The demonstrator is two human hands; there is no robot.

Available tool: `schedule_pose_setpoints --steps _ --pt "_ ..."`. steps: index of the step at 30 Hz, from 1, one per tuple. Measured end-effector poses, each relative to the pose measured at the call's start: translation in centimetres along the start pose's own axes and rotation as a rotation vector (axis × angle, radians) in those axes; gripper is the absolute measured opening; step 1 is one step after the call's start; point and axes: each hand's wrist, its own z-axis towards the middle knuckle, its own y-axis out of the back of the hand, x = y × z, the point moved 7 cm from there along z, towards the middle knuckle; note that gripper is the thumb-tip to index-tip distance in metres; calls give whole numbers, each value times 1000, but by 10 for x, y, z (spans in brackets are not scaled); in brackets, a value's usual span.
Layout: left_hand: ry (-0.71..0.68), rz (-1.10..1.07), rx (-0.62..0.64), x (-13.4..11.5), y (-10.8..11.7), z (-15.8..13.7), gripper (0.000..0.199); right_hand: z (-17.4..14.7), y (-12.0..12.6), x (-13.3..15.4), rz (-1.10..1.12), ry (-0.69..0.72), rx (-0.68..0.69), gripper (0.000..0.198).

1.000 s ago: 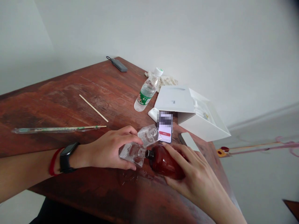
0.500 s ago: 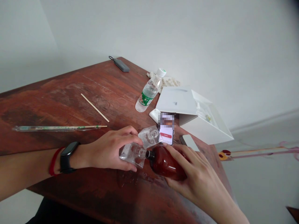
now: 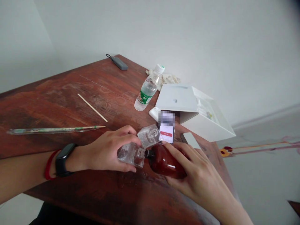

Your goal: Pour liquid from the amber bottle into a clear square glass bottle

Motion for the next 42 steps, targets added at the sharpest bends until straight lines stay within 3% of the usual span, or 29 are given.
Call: schedule_pose_setpoints --steps 12,42 --pt "7 32 6 0 0 0 61 -1 -1 2 2 -20 52 72" --pt "-13 62 26 -3 0 1 62 -1 -1 2 5 -38 70 67"
